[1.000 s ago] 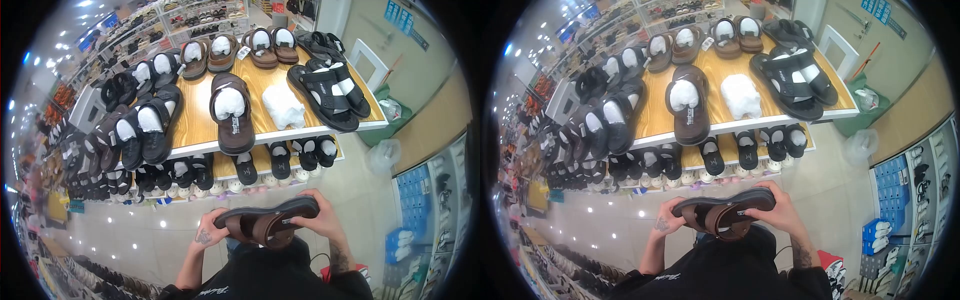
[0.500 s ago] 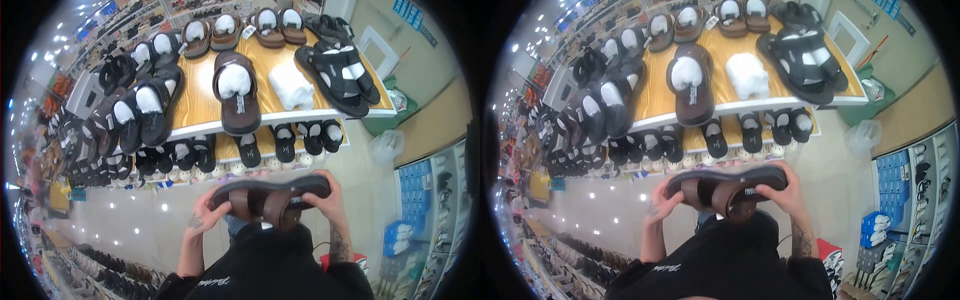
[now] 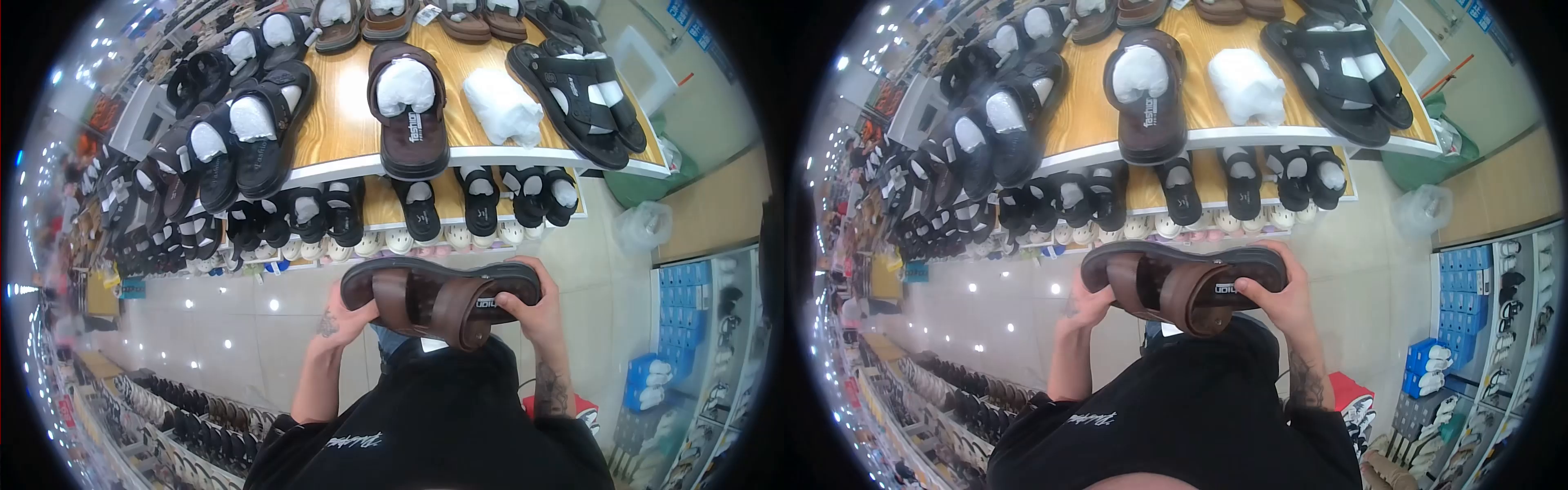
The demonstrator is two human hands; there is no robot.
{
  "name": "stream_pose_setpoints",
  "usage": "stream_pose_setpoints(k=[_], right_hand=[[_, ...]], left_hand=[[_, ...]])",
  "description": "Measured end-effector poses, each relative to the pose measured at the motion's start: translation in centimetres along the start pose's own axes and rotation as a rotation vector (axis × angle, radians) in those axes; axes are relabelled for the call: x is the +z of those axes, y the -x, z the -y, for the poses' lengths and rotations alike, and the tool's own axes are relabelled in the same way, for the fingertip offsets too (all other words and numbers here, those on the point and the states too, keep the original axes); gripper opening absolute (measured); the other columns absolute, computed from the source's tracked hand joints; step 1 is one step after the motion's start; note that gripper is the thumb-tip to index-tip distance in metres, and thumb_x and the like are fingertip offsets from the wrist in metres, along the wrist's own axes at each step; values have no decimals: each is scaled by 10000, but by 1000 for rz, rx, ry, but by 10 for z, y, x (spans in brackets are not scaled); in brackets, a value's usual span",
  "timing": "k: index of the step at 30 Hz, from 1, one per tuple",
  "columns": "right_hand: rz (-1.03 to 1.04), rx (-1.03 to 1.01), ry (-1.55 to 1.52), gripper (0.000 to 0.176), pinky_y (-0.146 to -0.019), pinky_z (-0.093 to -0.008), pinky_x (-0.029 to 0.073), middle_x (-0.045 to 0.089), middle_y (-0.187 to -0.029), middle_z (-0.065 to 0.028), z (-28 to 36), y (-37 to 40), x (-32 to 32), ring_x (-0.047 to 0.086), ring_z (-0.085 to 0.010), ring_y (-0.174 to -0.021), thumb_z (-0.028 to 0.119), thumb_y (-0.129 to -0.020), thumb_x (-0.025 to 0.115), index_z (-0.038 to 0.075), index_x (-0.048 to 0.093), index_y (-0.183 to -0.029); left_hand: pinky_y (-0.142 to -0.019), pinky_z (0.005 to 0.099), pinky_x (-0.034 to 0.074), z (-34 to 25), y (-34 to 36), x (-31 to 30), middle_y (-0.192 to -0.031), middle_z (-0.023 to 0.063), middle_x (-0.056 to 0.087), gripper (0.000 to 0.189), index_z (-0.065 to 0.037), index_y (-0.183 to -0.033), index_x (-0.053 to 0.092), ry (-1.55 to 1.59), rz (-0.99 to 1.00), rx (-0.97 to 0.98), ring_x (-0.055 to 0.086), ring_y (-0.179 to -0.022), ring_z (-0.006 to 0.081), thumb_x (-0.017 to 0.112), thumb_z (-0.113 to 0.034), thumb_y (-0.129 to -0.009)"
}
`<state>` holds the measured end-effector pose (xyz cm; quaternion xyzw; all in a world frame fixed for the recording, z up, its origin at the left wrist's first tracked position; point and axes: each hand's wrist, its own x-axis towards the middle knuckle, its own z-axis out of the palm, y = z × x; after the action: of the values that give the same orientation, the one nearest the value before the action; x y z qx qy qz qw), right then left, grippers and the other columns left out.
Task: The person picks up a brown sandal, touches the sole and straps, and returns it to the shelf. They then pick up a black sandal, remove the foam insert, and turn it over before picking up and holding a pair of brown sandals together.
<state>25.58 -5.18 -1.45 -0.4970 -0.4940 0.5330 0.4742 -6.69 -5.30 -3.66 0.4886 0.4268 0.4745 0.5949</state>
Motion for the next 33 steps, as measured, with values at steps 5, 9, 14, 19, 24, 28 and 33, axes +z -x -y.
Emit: stream_pose_setpoints(k=[5, 9, 14, 19, 24, 28, 33], right_hand=[[-94, -61, 160, 470, -916, -306, 518, 691, -1092, -82, 1, 0, 19, 656, -157, -1027, 55, -799, 811, 7, 586, -1209], [0, -47, -260, 460, -946, -320, 516, 682, -1120, -103, -7, -16, 18, 659, -182, -1033, 109, -841, 756, -24, 565, -1238], [153, 154, -676, 481, -1014, -396, 501, 582, -1287, -122, 27, -9, 73, 579, -230, -1202, 197, -981, 642, 2, 466, -1385], [376, 9, -578, 649, -1080, -427, 455, 451, -1438, -156, 39, 3, 111, 522, -307, -1288, 191, -908, 738, 30, 413, -1446], [204, -752, 408, 882, -1067, -469, 439, 419, -1466, -235, 61, -21, 109, 482, -405, -1324, 192, -638, 928, 46, 522, -1407], [267, -751, 403, 761, -974, -428, 510, 515, -1382, -224, 64, -33, 96, 581, -363, -1206, 226, -619, 929, 21, 640, -1292], [387, -596, 148, 671, -903, -367, 533, 605, -1259, -201, 84, -51, 85, 653, -294, -1078, 257, -633, 872, -2, 691, -1224]], left_hand=[[-861, 322, 542, -6, 1, 23, -1017, 127, 742, 398, 56, -1236, 633, -577, -297, 118, 682, -967, 145, 667, -20, -847], [-1009, 364, 487, -25, 1, 7, -1191, 141, 697, 447, 33, -1280, 616, -15, -166, 112, 644, -1134, 209, 727, -164, -894], [-1151, 546, 366, -72, -19, 46, -1592, 260, 275, 1125, -102, -1614, 72, 601, 53, 465, 361, -1443, 398, 653, -681, -844], [-1084, 583, 433, -92, -30, 23, -1533, 243, 379, 881, -27, -1545, 297, 939, -15, 565, 492, -1310, 416, 399, -663, -943], [-1049, 506, 477, -108, -33, 20, -1341, 257, 578, 771, 12, -1445, 435, 798, -201, 545, 594, -1207, 390, 314, -593, -984], [-1090, 562, 431, -112, -29, 23, -1479, 249, 461, 785, -19, -1522, 338, 687, -141, 578, 519, -1298, 451, 375, -592, -986], [-1080, 600, 429, -110, -31, 9, -1505, 257, 416, 848, -306, -1608, 129, 623, -241, 776, 519, -1289, 455, 555, -562, -921]])
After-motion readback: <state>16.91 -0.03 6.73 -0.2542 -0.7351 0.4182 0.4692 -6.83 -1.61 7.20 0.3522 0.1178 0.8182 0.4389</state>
